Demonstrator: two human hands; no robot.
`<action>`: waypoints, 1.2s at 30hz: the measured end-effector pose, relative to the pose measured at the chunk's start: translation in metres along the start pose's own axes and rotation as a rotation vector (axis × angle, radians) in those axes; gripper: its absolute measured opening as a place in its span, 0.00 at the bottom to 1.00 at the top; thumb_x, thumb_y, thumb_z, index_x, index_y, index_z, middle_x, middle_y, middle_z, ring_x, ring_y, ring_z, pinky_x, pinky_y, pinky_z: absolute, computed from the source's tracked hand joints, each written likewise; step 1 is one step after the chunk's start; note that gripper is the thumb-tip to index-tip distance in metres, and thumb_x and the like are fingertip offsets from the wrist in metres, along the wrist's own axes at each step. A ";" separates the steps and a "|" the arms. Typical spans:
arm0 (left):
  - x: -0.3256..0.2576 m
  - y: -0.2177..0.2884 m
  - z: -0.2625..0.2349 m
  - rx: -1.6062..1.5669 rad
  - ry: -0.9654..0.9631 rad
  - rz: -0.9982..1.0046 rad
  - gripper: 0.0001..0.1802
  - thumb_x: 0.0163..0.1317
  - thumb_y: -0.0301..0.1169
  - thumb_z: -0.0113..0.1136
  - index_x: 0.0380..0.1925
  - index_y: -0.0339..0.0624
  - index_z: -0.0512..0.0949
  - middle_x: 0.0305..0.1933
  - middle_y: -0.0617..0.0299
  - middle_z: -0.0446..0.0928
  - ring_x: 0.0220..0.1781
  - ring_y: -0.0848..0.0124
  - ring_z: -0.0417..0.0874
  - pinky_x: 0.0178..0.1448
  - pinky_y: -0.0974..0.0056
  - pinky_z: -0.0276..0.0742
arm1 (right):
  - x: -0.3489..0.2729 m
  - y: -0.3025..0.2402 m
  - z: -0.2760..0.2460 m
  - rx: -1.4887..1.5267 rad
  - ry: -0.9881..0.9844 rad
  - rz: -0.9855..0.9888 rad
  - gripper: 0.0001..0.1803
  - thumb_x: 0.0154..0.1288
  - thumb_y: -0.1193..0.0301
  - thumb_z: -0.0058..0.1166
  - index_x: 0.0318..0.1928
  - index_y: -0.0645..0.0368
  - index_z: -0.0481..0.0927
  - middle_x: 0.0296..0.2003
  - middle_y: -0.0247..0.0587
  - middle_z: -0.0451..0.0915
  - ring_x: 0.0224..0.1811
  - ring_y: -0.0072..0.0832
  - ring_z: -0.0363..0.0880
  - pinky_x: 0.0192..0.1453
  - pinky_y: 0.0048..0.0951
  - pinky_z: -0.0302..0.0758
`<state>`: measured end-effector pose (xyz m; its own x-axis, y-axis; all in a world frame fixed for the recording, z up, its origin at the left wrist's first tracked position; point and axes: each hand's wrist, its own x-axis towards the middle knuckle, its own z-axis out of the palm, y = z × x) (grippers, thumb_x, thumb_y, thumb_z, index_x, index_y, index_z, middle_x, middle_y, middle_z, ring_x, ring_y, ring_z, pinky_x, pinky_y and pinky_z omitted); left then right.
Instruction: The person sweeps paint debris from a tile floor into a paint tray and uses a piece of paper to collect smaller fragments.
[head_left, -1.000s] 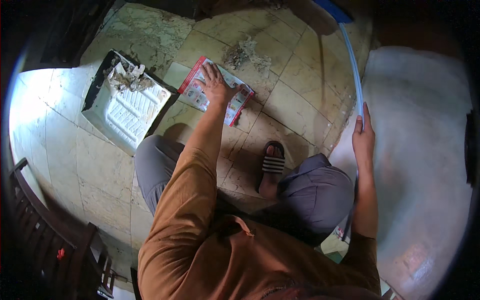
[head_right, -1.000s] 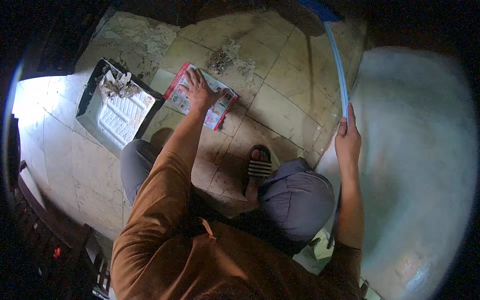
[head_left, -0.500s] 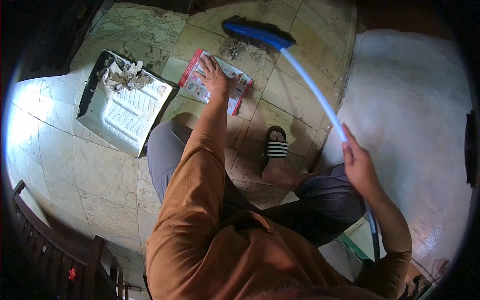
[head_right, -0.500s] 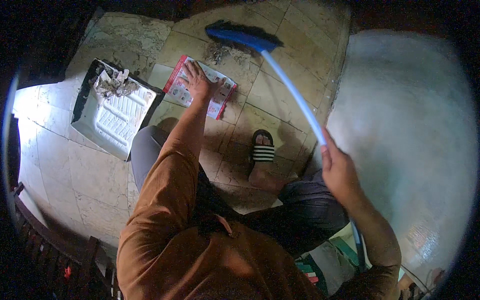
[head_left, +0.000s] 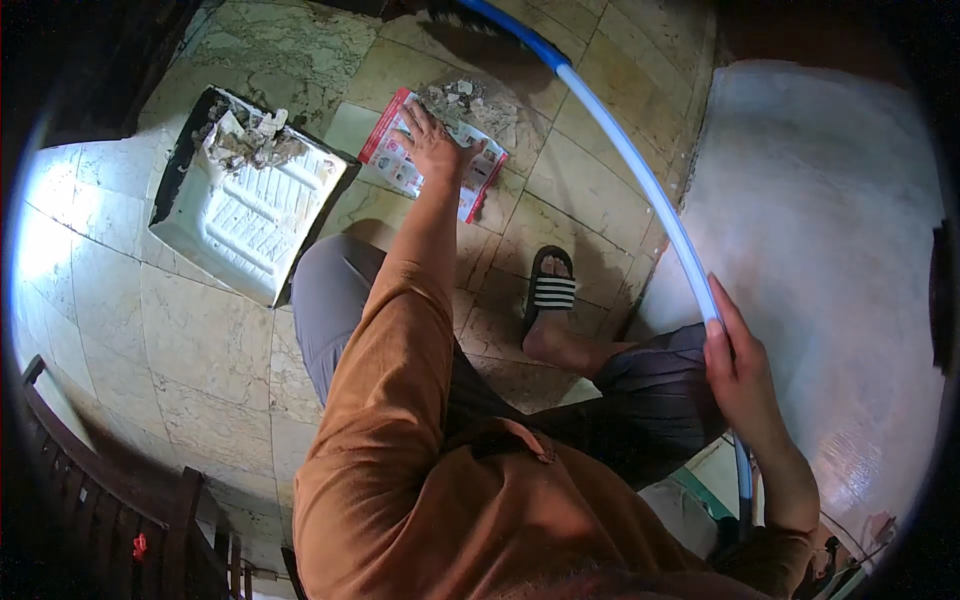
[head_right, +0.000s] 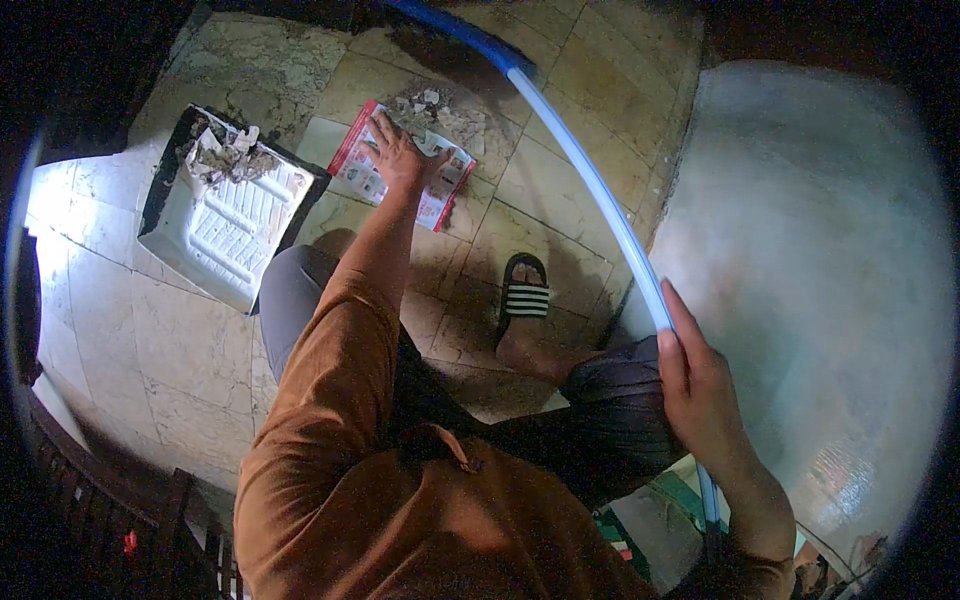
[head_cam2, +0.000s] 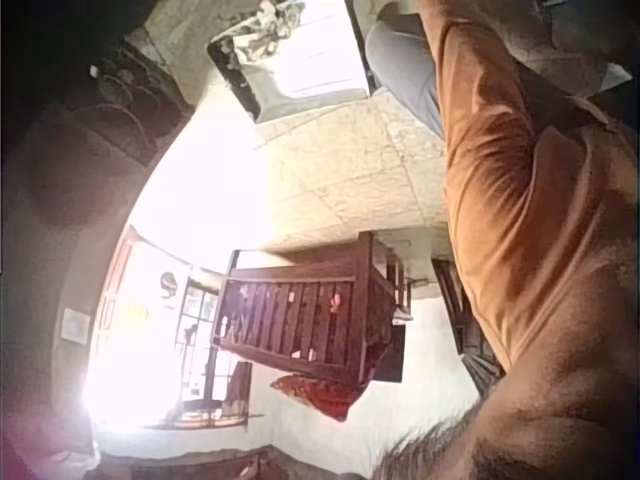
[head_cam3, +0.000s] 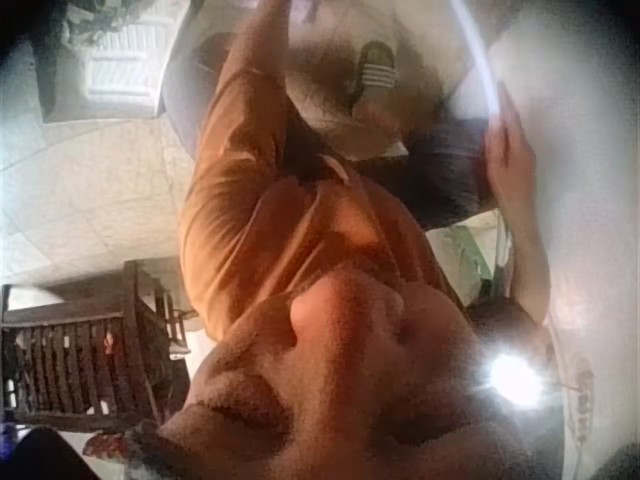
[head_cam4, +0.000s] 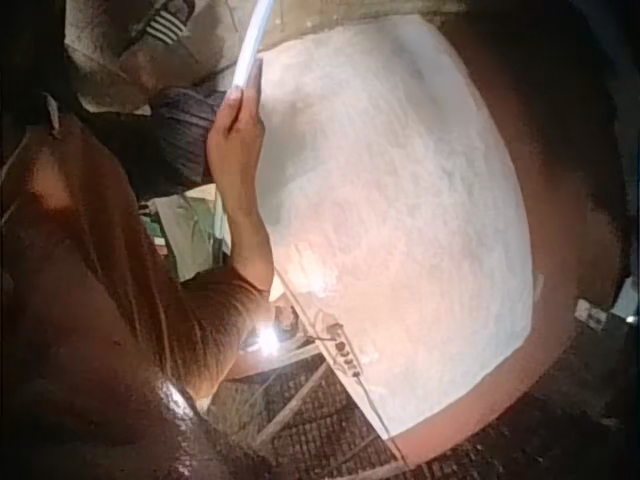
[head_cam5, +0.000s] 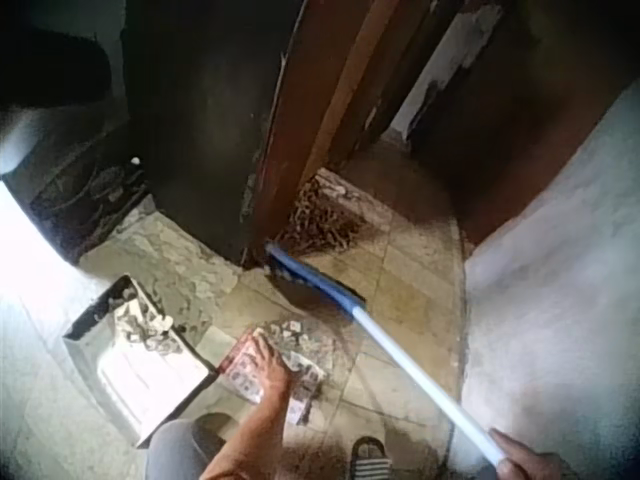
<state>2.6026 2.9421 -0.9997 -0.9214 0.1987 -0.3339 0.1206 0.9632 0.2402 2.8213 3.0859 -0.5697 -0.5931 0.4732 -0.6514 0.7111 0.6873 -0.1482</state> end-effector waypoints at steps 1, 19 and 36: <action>0.001 0.001 0.001 -0.013 0.018 0.004 0.59 0.42 0.70 0.62 0.66 0.36 0.66 0.79 0.46 0.39 0.81 0.51 0.32 0.77 0.37 0.32 | 0.007 -0.002 0.001 0.002 0.005 0.000 0.24 0.77 0.66 0.40 0.71 0.52 0.62 0.37 0.56 0.81 0.32 0.31 0.78 0.42 0.34 0.74; 0.003 0.001 0.019 -0.074 0.164 0.035 0.66 0.38 0.71 0.66 0.71 0.39 0.58 0.79 0.46 0.40 0.80 0.48 0.34 0.77 0.38 0.34 | -0.050 0.005 0.009 0.113 -0.227 -0.021 0.24 0.77 0.69 0.37 0.70 0.60 0.60 0.58 0.60 0.72 0.55 0.49 0.76 0.62 0.40 0.70; 0.005 -0.001 0.023 -0.134 0.170 0.081 0.64 0.36 0.65 0.71 0.73 0.51 0.55 0.79 0.45 0.39 0.80 0.46 0.34 0.76 0.36 0.35 | -0.058 0.017 0.001 0.110 -0.261 -0.020 0.26 0.77 0.67 0.39 0.72 0.57 0.58 0.59 0.59 0.72 0.61 0.40 0.73 0.61 0.35 0.68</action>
<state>2.6067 2.9464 -1.0223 -0.9611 0.2302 -0.1529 0.1572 0.9105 0.3826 2.8680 3.0697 -0.5348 -0.5009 0.2924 -0.8146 0.7453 0.6242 -0.2342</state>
